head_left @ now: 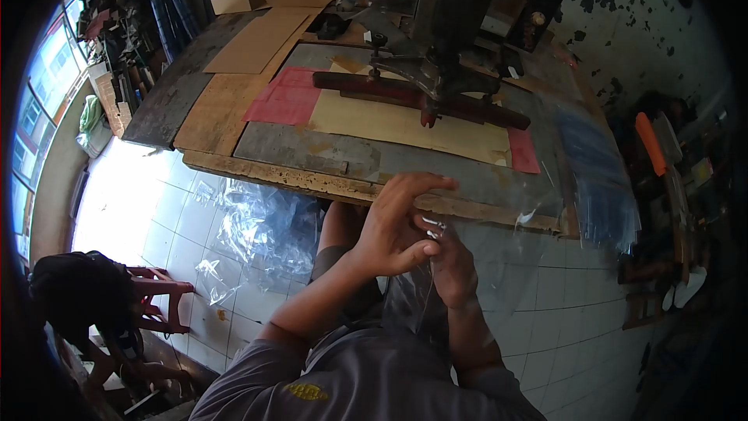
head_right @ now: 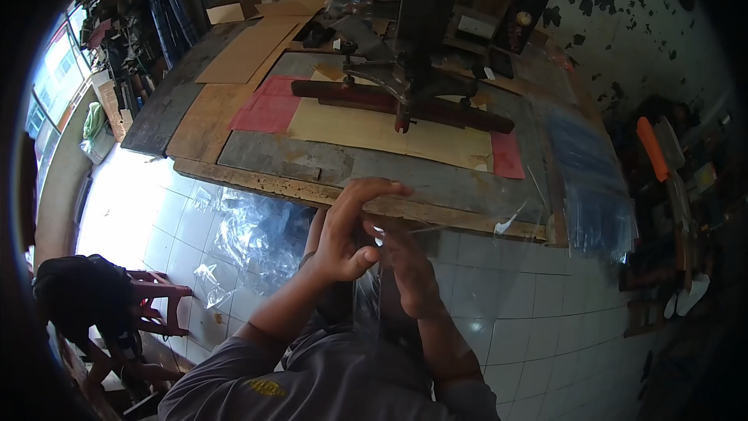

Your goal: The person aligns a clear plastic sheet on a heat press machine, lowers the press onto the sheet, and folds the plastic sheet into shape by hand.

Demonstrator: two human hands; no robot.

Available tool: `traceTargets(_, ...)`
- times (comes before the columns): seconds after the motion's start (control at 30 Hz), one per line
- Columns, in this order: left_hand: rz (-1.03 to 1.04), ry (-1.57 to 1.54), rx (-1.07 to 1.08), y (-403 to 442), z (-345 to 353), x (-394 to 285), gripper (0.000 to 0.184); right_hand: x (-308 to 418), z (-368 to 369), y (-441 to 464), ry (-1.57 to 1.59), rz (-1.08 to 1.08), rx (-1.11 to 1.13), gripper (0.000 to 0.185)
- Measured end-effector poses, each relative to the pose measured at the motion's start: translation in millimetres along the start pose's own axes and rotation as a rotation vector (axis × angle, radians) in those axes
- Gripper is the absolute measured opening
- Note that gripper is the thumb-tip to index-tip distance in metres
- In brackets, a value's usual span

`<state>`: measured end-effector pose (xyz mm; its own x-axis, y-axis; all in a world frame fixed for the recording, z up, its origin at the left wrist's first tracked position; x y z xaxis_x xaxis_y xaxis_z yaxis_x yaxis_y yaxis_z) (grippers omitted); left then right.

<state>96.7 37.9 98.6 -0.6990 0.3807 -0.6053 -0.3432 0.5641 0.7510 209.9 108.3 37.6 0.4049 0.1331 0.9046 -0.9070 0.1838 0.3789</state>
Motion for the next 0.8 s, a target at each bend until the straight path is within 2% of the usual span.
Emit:
traceTargets(0.07,-0.024,-0.062,0.070,-2,4,-2,0.094,2,0,5,-0.080,0.014,-0.059,0.075)
traceTargets(0.1,-0.035,-0.085,0.056,-3,5,-1,0.096,13,7,11,-0.196,-0.131,-0.066,0.074)
traceTargets(0.2,-0.026,-0.141,-0.019,-7,6,5,0.098,4,12,7,-0.289,-0.189,-0.117,0.078)
traceTargets(0.27,0.020,-0.166,-0.112,-9,5,6,0.097,2,11,3,-0.283,-0.130,-0.111,0.078)
traceTargets(0.33,-0.017,-0.297,-0.113,-13,7,5,0.102,1,5,8,-0.268,-0.090,-0.048,0.077)
traceTargets(0.37,-0.038,-0.363,-0.113,-15,9,4,0.105,5,7,10,-0.357,-0.142,-0.064,0.075)
traceTargets(0.43,0.013,-0.373,-0.160,-16,8,8,0.107,17,16,16,-0.539,-0.253,-0.093,0.072)
traceTargets(0.57,0.088,-0.328,-0.189,-17,3,5,0.106,10,16,14,-0.588,-0.243,-0.063,0.074)
traceTargets(0.67,0.074,-0.316,-0.184,-24,7,6,0.103,11,15,9,-0.634,-0.239,-0.135,0.078)
traceTargets(0.73,0.052,-0.298,-0.187,-28,5,5,0.099,18,15,11,-0.804,-0.341,-0.179,0.081)
traceTargets(0.8,0.040,-0.277,-0.212,-29,2,4,0.096,26,17,10,-0.847,-0.331,-0.255,0.083)
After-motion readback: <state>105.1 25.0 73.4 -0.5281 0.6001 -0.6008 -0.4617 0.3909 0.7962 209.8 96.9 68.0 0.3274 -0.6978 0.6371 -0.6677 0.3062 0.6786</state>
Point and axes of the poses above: each hand's wrist, its own y-axis towards the middle knuckle, its own z-axis out of the palm, x = y × z, the point moved 6 cm from there along y, towards the middle knuckle, and after that the axes turned 4 degrees about y, right-handed, at the moved point
